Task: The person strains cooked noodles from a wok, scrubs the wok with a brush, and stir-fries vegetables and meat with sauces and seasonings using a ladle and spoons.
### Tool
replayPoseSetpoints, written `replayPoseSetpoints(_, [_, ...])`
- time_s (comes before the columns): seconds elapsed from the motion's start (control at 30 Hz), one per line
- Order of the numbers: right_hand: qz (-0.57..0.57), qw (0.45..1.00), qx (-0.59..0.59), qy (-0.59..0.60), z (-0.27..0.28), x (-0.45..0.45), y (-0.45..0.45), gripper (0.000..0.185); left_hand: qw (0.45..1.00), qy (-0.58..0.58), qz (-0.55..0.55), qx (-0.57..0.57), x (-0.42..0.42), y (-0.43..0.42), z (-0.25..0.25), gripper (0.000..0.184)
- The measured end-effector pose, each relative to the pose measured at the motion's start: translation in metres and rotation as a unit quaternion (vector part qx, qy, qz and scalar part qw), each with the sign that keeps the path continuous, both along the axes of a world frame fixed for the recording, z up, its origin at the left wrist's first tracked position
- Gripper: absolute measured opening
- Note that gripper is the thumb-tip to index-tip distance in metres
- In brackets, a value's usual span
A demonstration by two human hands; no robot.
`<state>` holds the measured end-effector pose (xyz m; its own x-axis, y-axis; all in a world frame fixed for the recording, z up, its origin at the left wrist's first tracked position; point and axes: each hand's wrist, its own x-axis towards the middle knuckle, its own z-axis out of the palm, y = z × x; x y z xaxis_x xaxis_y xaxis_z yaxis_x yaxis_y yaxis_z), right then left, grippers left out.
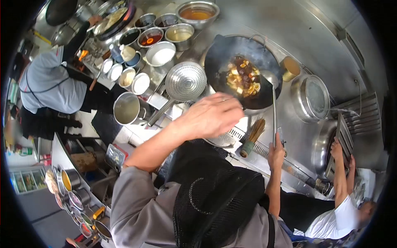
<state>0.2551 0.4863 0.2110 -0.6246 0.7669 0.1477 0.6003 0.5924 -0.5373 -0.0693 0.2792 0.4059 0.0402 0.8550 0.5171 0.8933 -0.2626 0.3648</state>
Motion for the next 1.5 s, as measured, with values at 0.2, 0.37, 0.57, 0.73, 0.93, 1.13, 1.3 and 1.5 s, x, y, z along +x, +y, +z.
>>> replayPoseSetpoints(0.2, [-0.039,0.996,-0.083,-0.013,0.025,-0.029,-0.016,0.054,0.961,-0.071,-0.049,0.262,0.035,-0.053,0.11,0.013])
replayPoseSetpoints(0.37, [0.002,0.998,-0.044,0.033,0.049,-0.05,-0.031,0.038,0.947,-0.077,-0.023,0.311,0.034,-0.079,0.123,0.02])
replayPoseSetpoints(0.57, [-0.001,0.996,-0.083,-0.018,0.081,-0.073,-0.036,0.054,0.943,-0.059,0.125,0.304,-0.014,-0.133,0.107,0.03])
replayPoseSetpoints(0.73, [0.036,0.869,-0.456,0.19,0.156,-0.113,-0.067,0.037,0.949,-0.092,0.236,0.188,-0.061,-0.165,-0.013,0.053])
replayPoseSetpoints(0.93, [0.246,0.599,-0.732,0.211,0.268,-0.242,-0.136,0.039,0.95,-0.219,0.112,0.191,-0.066,-0.098,-0.035,0.087])
replayPoseSetpoints(1.13, [0.389,0.654,-0.64,0.105,0.268,-0.399,-0.265,0.069,0.662,-0.654,0.033,0.365,-0.126,-0.152,-0.061,0.022])
replayPoseSetpoints(1.3, [0.188,0.863,-0.451,0.125,0.107,-0.517,-0.254,0.068,0.549,-0.694,0.185,0.426,-0.184,-0.331,-0.07,0.023])
replayPoseSetpoints(1.5, [0.089,0.722,-0.67,0.152,-0.036,-0.622,-0.262,0.043,0.537,-0.623,0.252,0.509,-0.204,-0.464,-0.078,0.039])
